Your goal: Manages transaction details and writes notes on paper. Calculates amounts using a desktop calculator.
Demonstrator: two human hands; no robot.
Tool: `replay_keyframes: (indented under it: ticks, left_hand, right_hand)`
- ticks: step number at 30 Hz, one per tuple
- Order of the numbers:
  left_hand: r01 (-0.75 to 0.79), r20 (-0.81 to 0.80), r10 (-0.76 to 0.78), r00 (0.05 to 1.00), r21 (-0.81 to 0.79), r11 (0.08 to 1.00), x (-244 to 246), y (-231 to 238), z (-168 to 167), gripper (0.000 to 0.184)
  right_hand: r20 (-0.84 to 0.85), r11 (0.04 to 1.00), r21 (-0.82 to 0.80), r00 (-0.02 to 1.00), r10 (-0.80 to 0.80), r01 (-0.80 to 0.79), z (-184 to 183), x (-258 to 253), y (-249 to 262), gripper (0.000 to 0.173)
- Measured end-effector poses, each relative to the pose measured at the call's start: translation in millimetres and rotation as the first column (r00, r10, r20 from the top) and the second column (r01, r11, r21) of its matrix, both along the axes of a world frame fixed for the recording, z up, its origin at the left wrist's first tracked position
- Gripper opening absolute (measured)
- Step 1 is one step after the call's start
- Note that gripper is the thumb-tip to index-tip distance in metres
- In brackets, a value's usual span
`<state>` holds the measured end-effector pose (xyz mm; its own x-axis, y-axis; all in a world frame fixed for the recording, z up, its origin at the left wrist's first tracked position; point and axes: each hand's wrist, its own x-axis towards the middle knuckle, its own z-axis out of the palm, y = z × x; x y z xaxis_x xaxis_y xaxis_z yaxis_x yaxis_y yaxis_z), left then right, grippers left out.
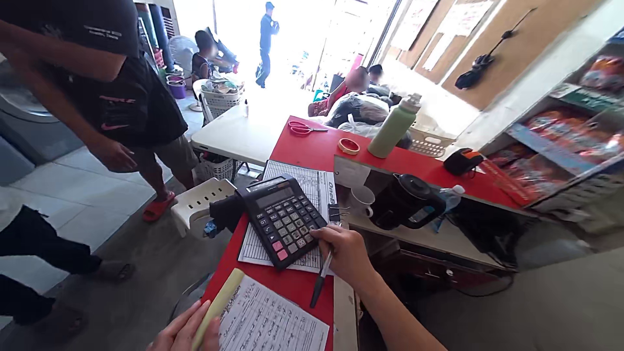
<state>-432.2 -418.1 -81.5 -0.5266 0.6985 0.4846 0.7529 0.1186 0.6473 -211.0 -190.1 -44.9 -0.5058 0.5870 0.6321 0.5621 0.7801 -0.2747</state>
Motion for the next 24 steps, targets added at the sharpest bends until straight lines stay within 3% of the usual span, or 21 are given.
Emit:
replay_keyframes:
  ticks: [5, 10, 14, 17, 21, 24]
  left_hand:
    - [0.000, -0.003, 0.000, 1.000, 0.005, 1.000, 0, -2, 1, 0.036]
    - [-0.018, -0.021, 0.018, 1.000, 0.003, 1.000, 2, -2, 4, 0.039]
    - [-0.077, -0.041, 0.079, 0.996, 0.038, 0.996, 4, 1, 3, 0.040]
    - [-0.096, -0.027, 0.097, 0.995, 0.033, 0.995, 7, 0, 1, 0.040]
    - [-0.095, -0.011, 0.096, 0.995, 0.029, 0.995, 5, 0, 1, 0.039]
    - [-0.089, -0.019, 0.090, 0.996, 0.027, 0.996, 6, 0, 1, 0.039]
  right_hand:
    - [-0.019, 0.962, -0.273, 1.000, 0.023, -0.027, 18, 2, 4, 0.028]
    - [-0.045, 0.969, -0.197, 0.989, 0.142, -0.148, 33, -30, -1, 0.026]
    - [0.060, 0.978, -0.128, 0.983, 0.173, -0.164, 33, -55, 4, 0.024]
    - [0.165, 0.973, -0.161, 0.968, 0.190, -0.163, 33, -57, 4, 0.025]
    - [0.030, 0.966, -0.116, 0.971, 0.235, -0.231, 32, -35, -10, 0.022]
    - [0.000, 0.963, -0.086, 0.966, 0.258, -0.257, 10, -18, -22, 0.022]
